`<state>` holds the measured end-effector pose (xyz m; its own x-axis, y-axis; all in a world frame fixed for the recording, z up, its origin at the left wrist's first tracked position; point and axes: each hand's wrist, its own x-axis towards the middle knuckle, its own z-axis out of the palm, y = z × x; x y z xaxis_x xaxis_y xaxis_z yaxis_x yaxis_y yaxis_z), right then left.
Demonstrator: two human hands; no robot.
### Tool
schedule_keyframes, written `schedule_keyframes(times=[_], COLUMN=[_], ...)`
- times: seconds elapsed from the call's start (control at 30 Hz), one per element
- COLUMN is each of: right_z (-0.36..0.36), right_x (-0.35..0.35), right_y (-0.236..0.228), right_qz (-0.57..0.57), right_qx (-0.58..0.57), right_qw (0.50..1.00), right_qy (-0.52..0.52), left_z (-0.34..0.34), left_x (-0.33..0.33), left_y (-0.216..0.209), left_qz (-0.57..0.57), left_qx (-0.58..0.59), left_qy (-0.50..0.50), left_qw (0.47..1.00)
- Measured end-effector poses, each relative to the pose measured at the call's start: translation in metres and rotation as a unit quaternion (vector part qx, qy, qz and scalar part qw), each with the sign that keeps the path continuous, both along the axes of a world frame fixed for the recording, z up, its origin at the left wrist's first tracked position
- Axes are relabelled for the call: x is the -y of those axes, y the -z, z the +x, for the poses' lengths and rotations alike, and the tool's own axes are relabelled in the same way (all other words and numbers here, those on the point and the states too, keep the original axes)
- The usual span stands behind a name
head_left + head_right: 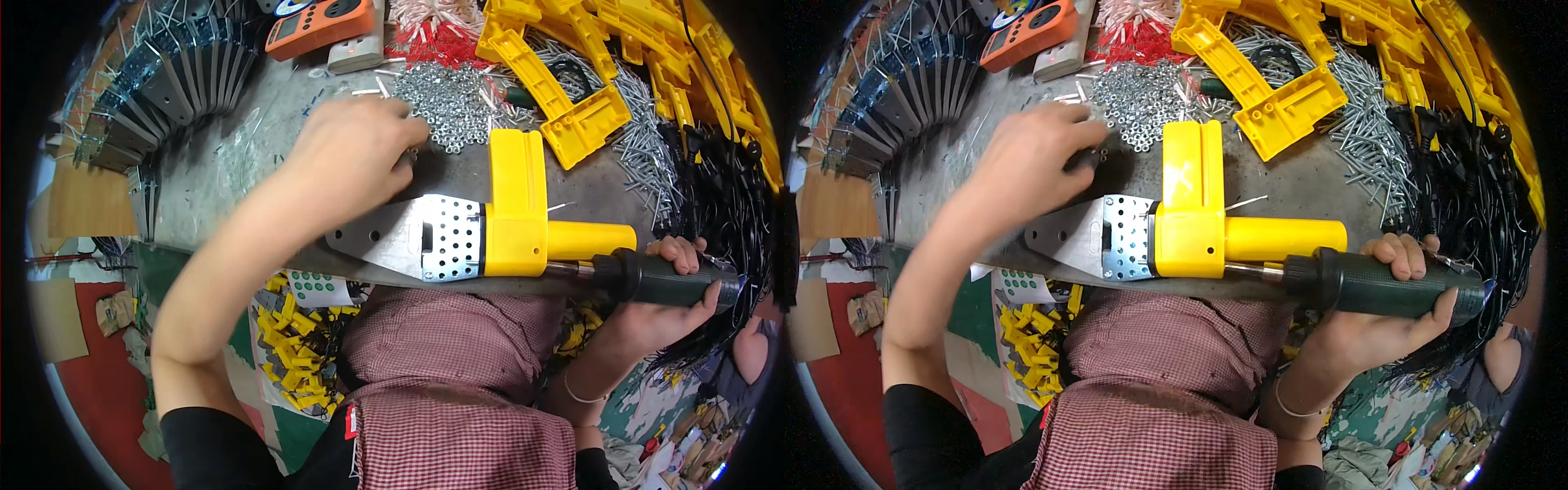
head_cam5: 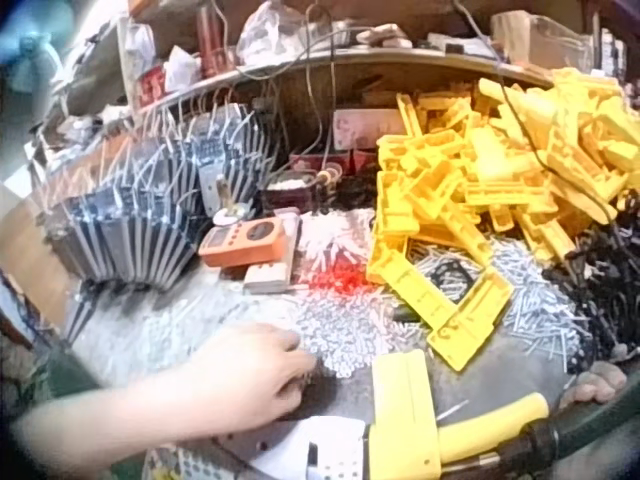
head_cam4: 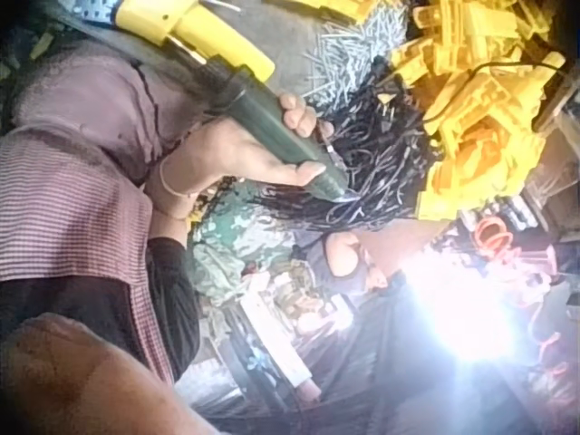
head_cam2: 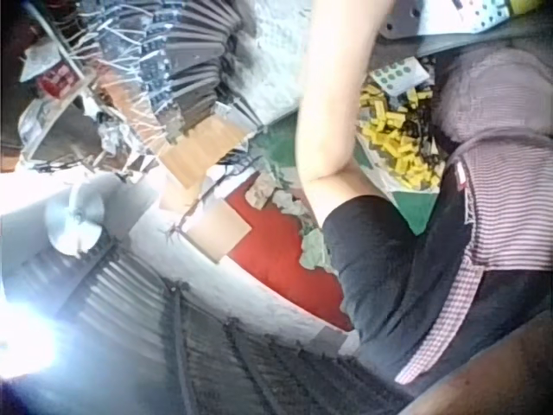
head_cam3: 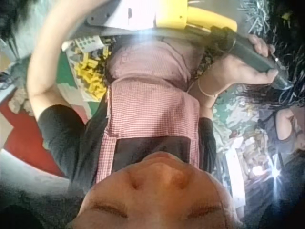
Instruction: The person solders wires to a circuit board with a soldering iron, then screws a metal plate onto a yellow plastic housing with an electric screwdriver.
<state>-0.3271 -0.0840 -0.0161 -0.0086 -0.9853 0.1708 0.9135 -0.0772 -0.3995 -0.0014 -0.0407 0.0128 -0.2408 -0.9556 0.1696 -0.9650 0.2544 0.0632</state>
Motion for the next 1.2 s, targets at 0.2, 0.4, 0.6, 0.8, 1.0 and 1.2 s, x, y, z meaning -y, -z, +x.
schedule_keyframes(times=[0.2, 0.4, 0.6, 0.8, 1.0, 1.2], right_z=[-0.001, -0.002, 0.002, 0.01, 0.001, 0.022], right_x=[-0.002, -0.001, -0.001, 0.001, 0.002, -0.001], right_y=[0.001, 0.001, 0.001, -0.006, -0.003, -0.008], right_qz=[0.004, -0.002, -0.011, 0.02, 0.051, 0.108], right_qx=[0.029, 0.04, 0.067, 0.066, 0.074, 0.037], right_qw=[1.0, 0.999, 0.996, 0.997, 0.996, 0.992], right_qy=[-0.011, -0.029, -0.051, -0.04, -0.01, 0.058], left_z=[-0.069, -0.077, -0.076, -0.068, -0.062, -0.041], left_x=[-0.07, -0.074, -0.072, -0.07, -0.054, -0.066], left_y=[0.007, 0.023, 0.015, 0.012, 0.021, 0.036], left_qz=[0.001, -0.033, -0.003, 0.016, 0.023, 0.085], left_qx=[-0.314, -0.363, -0.321, -0.327, -0.388, -0.391], left_qy=[-0.032, -0.053, -0.019, -0.024, 0.017, 0.014], left_qw=[0.949, 0.93, 0.947, 0.944, 0.921, 0.916])
